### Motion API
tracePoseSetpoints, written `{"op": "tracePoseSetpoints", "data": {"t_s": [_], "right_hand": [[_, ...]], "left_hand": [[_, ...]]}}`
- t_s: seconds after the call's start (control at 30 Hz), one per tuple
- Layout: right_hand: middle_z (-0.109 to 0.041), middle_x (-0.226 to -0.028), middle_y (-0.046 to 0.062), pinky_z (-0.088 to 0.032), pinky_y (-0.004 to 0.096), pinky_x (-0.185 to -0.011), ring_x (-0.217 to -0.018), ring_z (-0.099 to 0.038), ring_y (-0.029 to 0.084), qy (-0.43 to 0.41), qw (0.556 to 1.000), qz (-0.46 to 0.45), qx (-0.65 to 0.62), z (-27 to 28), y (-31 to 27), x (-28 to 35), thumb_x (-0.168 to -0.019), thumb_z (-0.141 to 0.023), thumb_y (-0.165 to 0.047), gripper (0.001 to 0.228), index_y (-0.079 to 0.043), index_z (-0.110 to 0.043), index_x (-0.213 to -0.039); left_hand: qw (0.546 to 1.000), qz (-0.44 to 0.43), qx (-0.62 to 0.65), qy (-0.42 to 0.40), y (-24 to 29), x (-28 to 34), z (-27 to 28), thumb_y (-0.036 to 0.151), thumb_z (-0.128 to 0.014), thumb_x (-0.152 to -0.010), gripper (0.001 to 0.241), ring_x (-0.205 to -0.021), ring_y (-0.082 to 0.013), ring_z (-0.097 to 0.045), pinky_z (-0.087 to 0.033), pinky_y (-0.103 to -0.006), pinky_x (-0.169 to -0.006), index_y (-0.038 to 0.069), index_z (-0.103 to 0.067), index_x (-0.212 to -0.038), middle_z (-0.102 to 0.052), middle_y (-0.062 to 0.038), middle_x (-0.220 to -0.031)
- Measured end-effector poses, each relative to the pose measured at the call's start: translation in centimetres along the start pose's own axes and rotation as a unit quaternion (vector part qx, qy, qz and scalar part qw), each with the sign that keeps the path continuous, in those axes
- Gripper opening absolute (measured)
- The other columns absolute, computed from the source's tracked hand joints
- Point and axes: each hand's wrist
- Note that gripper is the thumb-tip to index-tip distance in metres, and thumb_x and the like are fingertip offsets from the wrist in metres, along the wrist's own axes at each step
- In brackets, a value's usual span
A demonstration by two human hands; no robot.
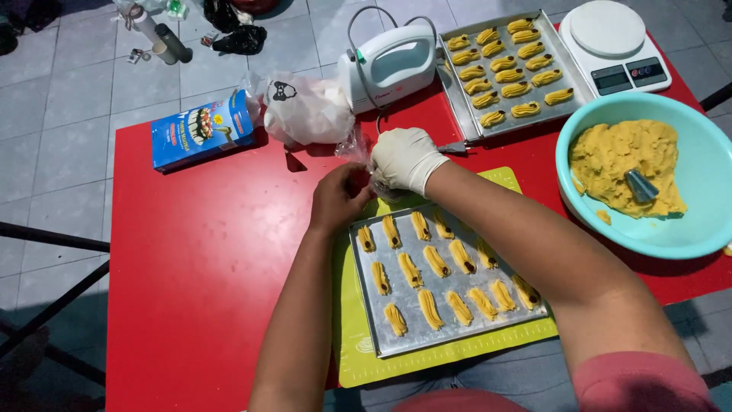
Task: Placing small chocolate toppings onto piped cookie dough strips on a baking tray.
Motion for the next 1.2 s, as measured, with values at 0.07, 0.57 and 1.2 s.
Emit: {"op": "tracePoseSetpoints", "data": {"t_s": [0.07,0.57,1.2], "right_hand": [[-0.078,-0.084,0.006,-0.061,0.047,-0.069,-0.088,-0.077,0.031,0.001,1.000,-0.006,0.002,-0.4,0.0,-0.3,-0.079,-0.070,-0.040,0.025,-0.020,-0.083,-0.088],[-0.080,-0.093,0.006,-0.061,0.047,-0.077,-0.097,-0.076,0.032,-0.036,0.999,-0.020,-0.007,2.1,-1.8,0.7,-0.079,-0.073,-0.038,0.022,-0.021,-0.083,-0.090],[-0.073,-0.082,0.011,-0.056,0.048,-0.072,-0.087,-0.072,0.035,0.058,0.997,0.033,0.030,0.0,-1.9,1.2,-0.073,-0.080,-0.028,0.028,-0.004,-0.074,-0.087]], "left_hand": [[1.000,0.000,-0.005,-0.001,-0.8,0.0,-0.3,0.020,-0.086,-0.082,0.048,-0.111,-0.0383,-0.071,-0.061,-0.0494,-0.091,0.016,-0.071,-0.128,-0.074,-0.014,-0.113],[1.000,0.014,0.004,-0.017,0.0,0.1,0.3,0.016,-0.083,-0.084,0.046,-0.111,-0.0403,-0.070,-0.060,-0.0505,-0.092,0.014,-0.071,-0.128,-0.075,-0.016,-0.112],[0.999,-0.002,0.009,-0.033,1.0,0.2,0.9,0.013,-0.082,-0.087,0.044,-0.112,-0.0440,-0.069,-0.059,-0.0548,-0.093,0.008,-0.070,-0.128,-0.073,-0.021,-0.114]]}}
Point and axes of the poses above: each hand's wrist, its own x-axis away from the middle knuckle, its own z-axis out of the back of the hand, y = z × x
